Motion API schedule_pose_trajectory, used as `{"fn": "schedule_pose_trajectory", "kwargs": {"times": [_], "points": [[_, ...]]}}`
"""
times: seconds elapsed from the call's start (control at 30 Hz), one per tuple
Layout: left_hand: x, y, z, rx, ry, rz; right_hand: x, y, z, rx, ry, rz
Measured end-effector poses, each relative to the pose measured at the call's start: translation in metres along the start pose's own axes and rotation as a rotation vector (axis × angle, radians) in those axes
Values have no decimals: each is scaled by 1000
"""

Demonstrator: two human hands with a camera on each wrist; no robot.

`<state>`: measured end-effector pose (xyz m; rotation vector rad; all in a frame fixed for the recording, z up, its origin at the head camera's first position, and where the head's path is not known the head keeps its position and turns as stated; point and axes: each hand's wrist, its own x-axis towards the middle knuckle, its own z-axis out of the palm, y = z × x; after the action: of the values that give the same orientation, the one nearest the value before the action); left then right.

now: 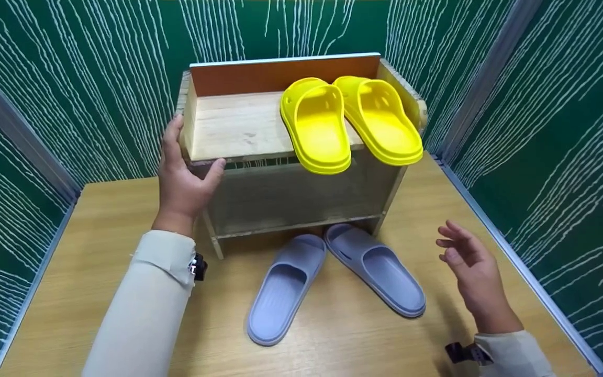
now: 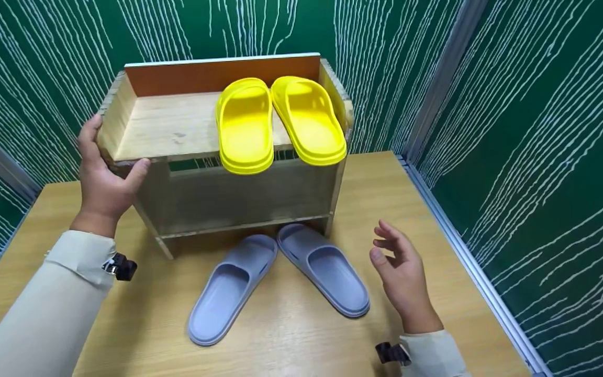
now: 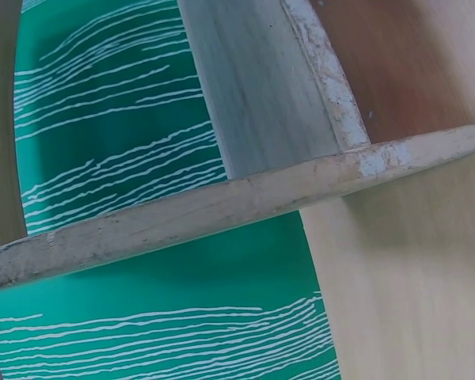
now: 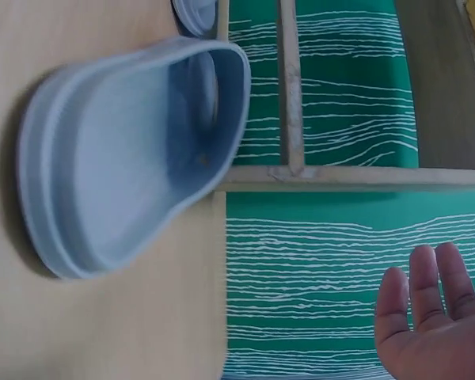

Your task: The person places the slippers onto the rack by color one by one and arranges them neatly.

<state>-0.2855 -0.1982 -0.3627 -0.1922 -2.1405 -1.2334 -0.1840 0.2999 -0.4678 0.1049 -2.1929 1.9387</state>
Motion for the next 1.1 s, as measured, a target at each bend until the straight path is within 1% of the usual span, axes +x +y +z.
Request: {"fn": "schedule_pose_trajectory", "kwargs": {"times": [0.13,0.27,0.43,0.53,0.73,0.8,1.0,1.1], "points": [[0,-2,1,7,15,11,-6,10,7,-47,12,15],[-1,-2,2,0,32,32,-11,19,12,-122,14,23],[0,-5,5,3,55,72,-17,24,15,-210,17,46],[-1,-6,6,12,64,76,-20,28,17,-252,19,61],[-2,-5,8,21,77,88,-23,37,18,-264,47,116],[-3,-4,8,16,79,80,-24,41,19,-279,50,136],[-3,-5,9,12,87,78,-27,50,21,-271,33,190],[-3,-6,8,11,91,72,-28,54,22,-253,18,241]]}}
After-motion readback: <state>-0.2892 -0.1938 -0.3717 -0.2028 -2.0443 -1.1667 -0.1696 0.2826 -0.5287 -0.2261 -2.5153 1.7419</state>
